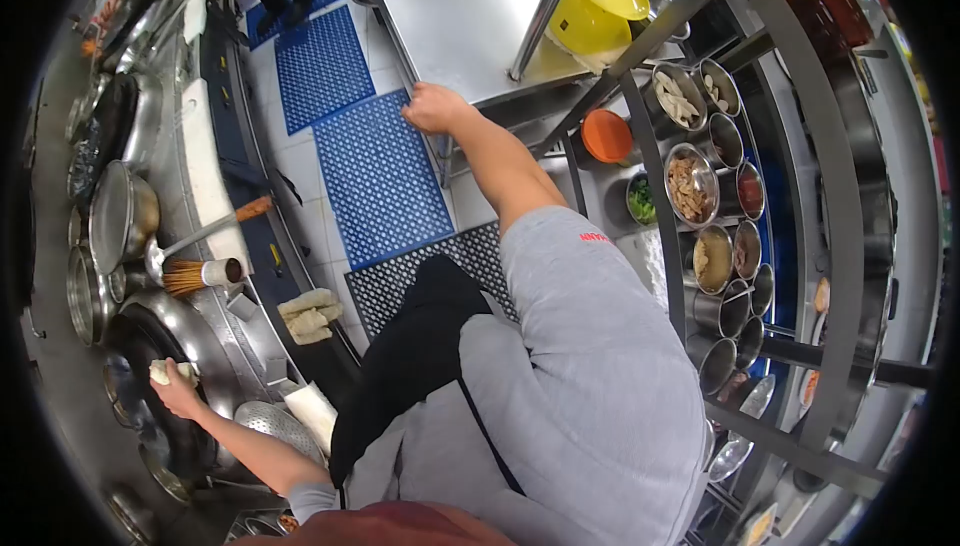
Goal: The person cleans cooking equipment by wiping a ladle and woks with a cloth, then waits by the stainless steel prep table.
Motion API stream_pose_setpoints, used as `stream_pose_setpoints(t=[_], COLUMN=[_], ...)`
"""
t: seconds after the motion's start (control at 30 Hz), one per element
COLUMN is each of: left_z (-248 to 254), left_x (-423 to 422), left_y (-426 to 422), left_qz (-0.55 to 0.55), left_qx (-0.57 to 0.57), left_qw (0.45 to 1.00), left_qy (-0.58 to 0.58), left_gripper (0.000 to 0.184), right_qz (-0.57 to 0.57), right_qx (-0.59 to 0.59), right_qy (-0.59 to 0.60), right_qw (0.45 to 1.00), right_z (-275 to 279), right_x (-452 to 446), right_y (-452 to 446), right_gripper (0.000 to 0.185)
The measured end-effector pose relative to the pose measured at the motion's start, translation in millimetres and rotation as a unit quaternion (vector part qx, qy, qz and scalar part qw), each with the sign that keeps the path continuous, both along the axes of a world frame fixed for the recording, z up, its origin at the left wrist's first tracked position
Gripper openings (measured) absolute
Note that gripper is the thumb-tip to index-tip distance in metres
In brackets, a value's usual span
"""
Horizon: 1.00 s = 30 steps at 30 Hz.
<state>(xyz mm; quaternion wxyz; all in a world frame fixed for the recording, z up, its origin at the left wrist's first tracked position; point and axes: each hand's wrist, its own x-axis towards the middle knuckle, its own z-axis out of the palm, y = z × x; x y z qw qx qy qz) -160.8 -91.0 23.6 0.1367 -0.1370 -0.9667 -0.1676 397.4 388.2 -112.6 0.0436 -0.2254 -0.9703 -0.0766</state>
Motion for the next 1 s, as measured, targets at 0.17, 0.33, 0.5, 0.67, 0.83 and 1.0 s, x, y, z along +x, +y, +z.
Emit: stream_pose_setpoints(t=[0.17, 0.33, 0.5, 0.67, 0.83, 1.0], left_z=[1, -4, -6, -2, 1, 3], left_x=[3, 0, 2, 9, 13, 15], left_y=[1, 1, 2, 5, 6, 8], left_qz=[0.01, 0.026, 0.036, 0.03, 0.027, 0.02], left_qx=[-0.014, -0.014, -0.029, -0.014, -0.02, -0.022], left_qw=[1.0, 1.0, 0.999, 0.999, 0.999, 0.999], left_qy=[0.013, -0.003, 0.014, 0.023, 0.02, 0.02], left_gripper=[0.062, 0.065, 0.062, 0.059, 0.06, 0.059], right_qz=[0.007, -0.012, -0.004, -0.007, 0.0, -0.004], right_qx=[-0.004, -0.013, -0.009, -0.002, 0.01, 0.017], right_qy=[-0.003, -0.012, 0.001, 0.015, 0.014, 0.005], right_qw=[1.0, 1.0, 1.0, 1.0, 1.0, 1.0], right_z=[11, 12, 16, 12, 14, 15], right_x=[0, 1, 0, 1, 2, 1], right_y=[-6, -5, -8, -8, -9, -10], right_gripper=[0.022, 0.023, 0.023, 0.023, 0.02, 0.02])
